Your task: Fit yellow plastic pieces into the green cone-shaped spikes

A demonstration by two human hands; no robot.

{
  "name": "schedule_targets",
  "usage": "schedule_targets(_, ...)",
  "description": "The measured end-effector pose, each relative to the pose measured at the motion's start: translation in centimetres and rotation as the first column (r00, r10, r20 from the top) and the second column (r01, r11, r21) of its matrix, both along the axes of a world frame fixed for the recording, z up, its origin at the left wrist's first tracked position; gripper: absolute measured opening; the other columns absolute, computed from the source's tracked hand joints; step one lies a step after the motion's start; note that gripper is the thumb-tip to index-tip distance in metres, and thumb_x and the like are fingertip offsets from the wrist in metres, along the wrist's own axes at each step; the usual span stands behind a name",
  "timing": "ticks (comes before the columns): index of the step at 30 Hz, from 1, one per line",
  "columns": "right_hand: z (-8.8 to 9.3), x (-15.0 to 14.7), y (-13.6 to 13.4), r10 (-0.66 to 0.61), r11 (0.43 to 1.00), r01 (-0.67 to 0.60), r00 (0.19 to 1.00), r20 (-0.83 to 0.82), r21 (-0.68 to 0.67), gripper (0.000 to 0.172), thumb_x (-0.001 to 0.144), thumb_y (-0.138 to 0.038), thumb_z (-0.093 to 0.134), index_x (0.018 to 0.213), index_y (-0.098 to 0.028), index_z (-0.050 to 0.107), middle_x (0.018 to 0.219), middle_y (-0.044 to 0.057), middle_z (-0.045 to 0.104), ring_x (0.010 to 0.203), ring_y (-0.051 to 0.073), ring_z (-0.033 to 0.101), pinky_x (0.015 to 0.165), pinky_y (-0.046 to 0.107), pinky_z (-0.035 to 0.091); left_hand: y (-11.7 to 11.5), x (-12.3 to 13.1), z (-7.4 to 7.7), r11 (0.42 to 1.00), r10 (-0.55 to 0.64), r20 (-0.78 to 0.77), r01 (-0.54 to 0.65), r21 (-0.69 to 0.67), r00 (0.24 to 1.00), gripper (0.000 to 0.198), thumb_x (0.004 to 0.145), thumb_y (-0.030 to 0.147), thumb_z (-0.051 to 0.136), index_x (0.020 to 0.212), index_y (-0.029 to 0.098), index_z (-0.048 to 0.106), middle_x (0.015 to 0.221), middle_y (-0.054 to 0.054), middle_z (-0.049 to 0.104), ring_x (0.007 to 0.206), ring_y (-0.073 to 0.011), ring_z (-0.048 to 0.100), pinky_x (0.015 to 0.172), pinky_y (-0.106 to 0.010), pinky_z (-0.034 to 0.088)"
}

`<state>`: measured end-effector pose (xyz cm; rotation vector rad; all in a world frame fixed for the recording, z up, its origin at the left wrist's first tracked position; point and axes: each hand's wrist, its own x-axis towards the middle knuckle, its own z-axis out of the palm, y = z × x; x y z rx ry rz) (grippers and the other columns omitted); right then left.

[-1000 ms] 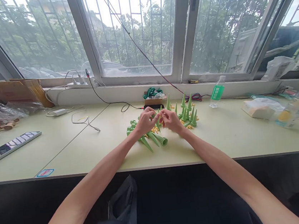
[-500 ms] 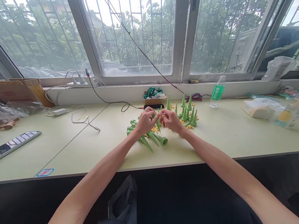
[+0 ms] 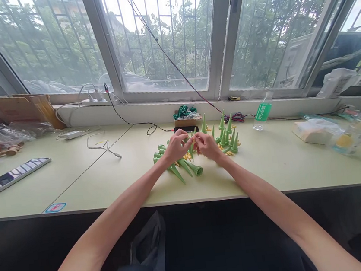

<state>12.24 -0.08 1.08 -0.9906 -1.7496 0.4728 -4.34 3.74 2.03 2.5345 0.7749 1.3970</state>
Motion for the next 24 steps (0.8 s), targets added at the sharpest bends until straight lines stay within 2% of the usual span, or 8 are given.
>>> schedule_targets(24, -0.14, 0.11, 0.16, -0.009, 1.000, 0.009, 1.000, 0.015, -0.008, 0.027, 0.097, -0.041, 0.043, 0.082, -0.021, 0.055, 0.055, -0.003, 0.059, 0.040, 0.011, 0.054, 0.045, 0.022, 0.043, -0.27, -0.05, 0.22, 1.000, -0.006, -0.002, 0.006, -0.001, 1.000, 0.041, 0.093, 0.050, 0.055, 0.071, 0.016, 0.062, 0.087, -0.008, 0.059, 0.075, -0.0145, 0.057, 0.060, -0.027, 0.054)
